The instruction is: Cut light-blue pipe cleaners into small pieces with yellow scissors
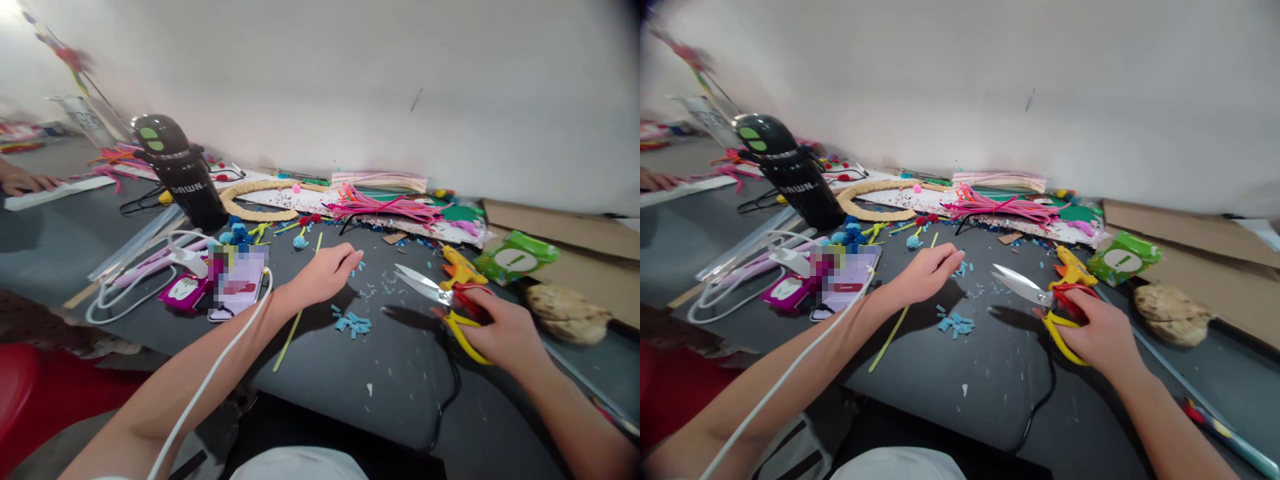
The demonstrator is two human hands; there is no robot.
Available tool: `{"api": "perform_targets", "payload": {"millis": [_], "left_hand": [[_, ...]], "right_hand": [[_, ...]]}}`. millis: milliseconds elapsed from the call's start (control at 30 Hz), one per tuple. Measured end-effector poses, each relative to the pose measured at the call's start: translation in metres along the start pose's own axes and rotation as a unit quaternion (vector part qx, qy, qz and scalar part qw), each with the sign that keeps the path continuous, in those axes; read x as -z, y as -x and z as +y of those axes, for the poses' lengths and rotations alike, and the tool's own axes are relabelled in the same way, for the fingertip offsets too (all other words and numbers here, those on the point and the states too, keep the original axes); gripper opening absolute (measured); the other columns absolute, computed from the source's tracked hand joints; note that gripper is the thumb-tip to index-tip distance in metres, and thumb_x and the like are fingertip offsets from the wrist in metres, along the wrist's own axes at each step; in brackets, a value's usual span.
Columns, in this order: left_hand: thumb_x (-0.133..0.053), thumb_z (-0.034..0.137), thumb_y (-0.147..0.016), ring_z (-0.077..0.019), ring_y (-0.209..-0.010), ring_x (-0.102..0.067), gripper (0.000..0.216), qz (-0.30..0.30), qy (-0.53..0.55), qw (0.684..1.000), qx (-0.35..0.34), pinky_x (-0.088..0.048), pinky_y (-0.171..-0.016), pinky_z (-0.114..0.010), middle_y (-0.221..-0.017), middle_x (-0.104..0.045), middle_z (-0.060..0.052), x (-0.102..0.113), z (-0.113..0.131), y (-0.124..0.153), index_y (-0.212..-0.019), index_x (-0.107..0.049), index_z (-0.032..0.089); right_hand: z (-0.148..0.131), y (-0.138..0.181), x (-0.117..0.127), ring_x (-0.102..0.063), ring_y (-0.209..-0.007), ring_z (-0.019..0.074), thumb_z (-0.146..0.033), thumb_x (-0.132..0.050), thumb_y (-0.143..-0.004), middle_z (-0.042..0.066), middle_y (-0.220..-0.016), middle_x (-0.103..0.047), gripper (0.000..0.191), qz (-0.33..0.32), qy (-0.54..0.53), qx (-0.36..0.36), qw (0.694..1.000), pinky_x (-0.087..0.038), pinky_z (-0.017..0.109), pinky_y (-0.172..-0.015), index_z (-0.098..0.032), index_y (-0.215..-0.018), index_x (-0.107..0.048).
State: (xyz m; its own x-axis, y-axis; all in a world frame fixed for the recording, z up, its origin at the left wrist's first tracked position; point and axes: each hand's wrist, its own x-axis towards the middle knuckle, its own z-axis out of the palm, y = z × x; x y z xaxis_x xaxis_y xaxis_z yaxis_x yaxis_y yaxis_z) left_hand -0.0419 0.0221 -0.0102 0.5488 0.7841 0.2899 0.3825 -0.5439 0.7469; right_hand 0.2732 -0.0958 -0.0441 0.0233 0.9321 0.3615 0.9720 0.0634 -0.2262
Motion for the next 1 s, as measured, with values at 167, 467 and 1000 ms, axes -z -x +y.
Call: {"api": "perform_targets", "payload": {"millis": [167,467,1000], "left_hand": [[-0.037,0.042,-0.1,-0.0117,-0.064,-0.049,0.038,-0.006,0.007,1.0,-0.007,-0.034,-0.062,-0.026,-0.067,-0.053,0.002,-0.001,0.001,0.0,-0.073,-0.049,0.018],[-0.039,0.041,-0.1,-0.0102,-0.06,-0.046,0.038,-0.025,0.012,1.0,0.0,-0.032,-0.06,-0.025,-0.063,-0.049,0.004,-0.002,0.01,0.003,-0.072,-0.048,0.017],[-0.039,0.044,-0.099,-0.0085,-0.052,-0.037,0.048,-0.054,0.073,0.993,0.074,-0.028,-0.053,-0.025,-0.054,-0.043,0.004,-0.004,0.011,0.002,-0.06,-0.042,0.016]], "right_hand": [[-0.013,0.0,0.002,-0.059,-0.066,0.0173,-0.044,-0.069,-0.072,0.001,-0.076,-0.068,0.028,-0.019,-0.002,0.011,1.0,-0.043,0.026,-0.061,-0.02,-0.088,-0.066],[-0.033,0.0,0.0,-0.056,-0.063,0.015,-0.04,-0.065,-0.075,-0.001,-0.071,-0.064,0.023,-0.034,-0.02,0.031,0.999,-0.038,0.025,-0.058,-0.021,-0.088,-0.066],[-0.035,0.001,-0.001,-0.053,-0.06,0.0139,-0.051,-0.069,-0.072,-0.002,-0.068,-0.061,0.032,-0.002,0.005,0.021,1.0,-0.036,0.025,-0.056,-0.021,-0.085,-0.066]]}}
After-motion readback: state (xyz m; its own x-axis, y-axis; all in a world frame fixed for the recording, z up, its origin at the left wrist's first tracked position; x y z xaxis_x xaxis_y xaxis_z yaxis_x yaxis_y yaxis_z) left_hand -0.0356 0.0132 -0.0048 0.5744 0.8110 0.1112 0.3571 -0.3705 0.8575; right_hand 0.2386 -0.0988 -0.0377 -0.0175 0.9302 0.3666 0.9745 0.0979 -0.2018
